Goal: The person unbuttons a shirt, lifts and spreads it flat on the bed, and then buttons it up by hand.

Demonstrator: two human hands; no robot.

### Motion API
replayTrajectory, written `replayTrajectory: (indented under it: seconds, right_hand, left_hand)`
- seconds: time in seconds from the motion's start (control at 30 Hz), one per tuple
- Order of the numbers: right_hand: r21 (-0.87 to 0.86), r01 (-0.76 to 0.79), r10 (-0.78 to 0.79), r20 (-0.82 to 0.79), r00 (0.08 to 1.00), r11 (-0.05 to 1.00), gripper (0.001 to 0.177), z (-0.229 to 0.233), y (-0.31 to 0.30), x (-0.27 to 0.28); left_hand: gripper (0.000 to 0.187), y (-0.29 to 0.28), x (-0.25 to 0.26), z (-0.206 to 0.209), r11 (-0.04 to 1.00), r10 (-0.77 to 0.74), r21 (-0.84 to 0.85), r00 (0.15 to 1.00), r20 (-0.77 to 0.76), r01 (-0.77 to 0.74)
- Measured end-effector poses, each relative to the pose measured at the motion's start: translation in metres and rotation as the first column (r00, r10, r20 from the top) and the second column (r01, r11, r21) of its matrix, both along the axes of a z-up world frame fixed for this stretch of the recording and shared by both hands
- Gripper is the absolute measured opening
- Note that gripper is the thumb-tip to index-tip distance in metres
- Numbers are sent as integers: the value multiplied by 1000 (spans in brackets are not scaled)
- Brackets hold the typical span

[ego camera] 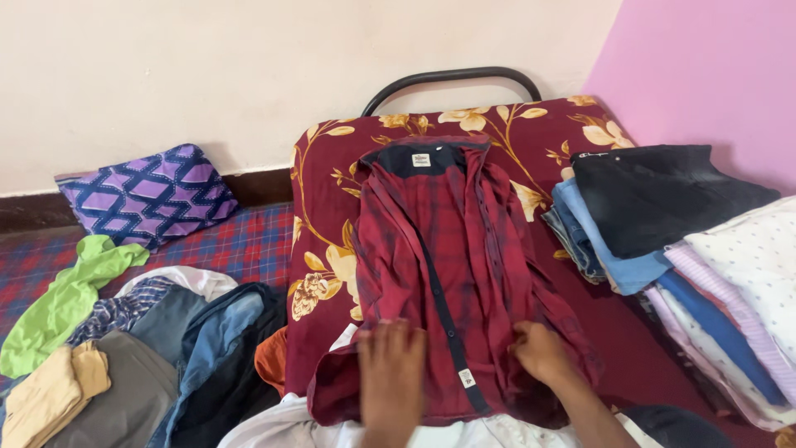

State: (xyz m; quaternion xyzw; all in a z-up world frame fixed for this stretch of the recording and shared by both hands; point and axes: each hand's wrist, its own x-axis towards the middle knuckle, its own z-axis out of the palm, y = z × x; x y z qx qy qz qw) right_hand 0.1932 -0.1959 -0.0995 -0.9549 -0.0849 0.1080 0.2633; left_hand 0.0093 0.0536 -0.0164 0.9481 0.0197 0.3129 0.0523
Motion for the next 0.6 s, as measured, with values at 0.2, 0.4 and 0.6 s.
replayTrajectory:
  seconds: [0.2, 0.4, 0.6]
  right_hand:
    - [170, -75, 26, 278, 960, 982, 23, 29, -1, -10]
    - [343, 222, -267, 90, 959, 913, 23, 95, 6, -34]
    - [243, -203, 158, 190, 969, 949, 29, 131, 27, -64]
  left_hand:
    - [13, 49, -13, 26, 569, 380, -668, 874, -303, -479]
    - [14, 108, -25, -15, 241, 700, -873, 699, -146, -423]
    - [27, 96, -18, -34, 818, 499, -412, 851, 161, -402]
